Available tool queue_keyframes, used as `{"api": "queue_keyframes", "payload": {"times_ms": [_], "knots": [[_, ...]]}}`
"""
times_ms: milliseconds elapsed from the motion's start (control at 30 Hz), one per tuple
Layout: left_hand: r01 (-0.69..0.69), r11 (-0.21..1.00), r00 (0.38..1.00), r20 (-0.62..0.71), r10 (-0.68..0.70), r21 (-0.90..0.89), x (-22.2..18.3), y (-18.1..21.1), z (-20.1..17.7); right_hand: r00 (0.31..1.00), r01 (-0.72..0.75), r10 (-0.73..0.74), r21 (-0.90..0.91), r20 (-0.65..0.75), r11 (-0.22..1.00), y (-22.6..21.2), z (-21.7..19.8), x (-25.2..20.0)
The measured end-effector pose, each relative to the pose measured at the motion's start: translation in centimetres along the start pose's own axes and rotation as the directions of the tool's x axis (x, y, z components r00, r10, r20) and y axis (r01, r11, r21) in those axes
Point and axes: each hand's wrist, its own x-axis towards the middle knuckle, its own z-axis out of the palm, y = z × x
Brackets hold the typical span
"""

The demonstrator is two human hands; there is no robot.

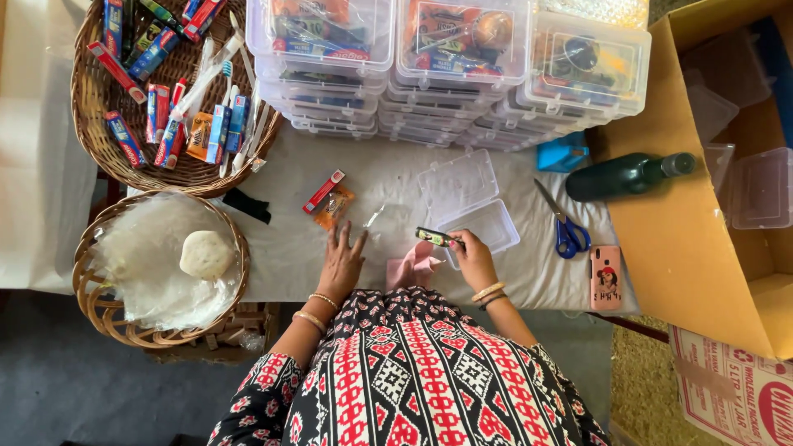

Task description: The person packs small toiletry items, including toothbrushes, toothpaste tubes and small packaged goods, from a wicker basket into clear plastic storage boxes. They open a plastic box, place items inside one at a time, close the lid, and set filled boxes into a larger cardboard box.

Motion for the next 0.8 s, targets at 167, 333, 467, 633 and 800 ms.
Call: {"api": "queue_keyframes", "payload": {"times_ms": [167,333,467,633,800], "knots": [[0.003,1.0,0.999,-0.054,-0.002,0.003,0.1,-1.1,1.2,0.987,0.161,-0.16,-0.086,0.011,0.983,-0.2,2.3,1.0],[0.011,1.0,0.998,-0.065,-0.01,0.018,0.0,-0.9,1.6,0.991,-0.028,0.028,0.002,0.132,1.0,-0.7,4.3,1.9],[0.037,0.999,0.998,-0.051,-0.037,-0.014,-0.4,-0.3,1.5,0.982,-0.013,0.018,-0.027,0.19,1.0,0.4,5.6,2.0],[0.03,0.998,0.999,-0.035,-0.028,0.053,0.3,1.4,-0.1,1.0,0.009,-0.01,-0.083,-0.003,0.996,0.1,4.3,2.2],[-0.193,0.98,0.977,-0.078,0.196,0.049,1.6,1.4,2.0,0.993,-0.11,0.108,0.032,0.04,0.993,2.3,3.5,2.0]]}}
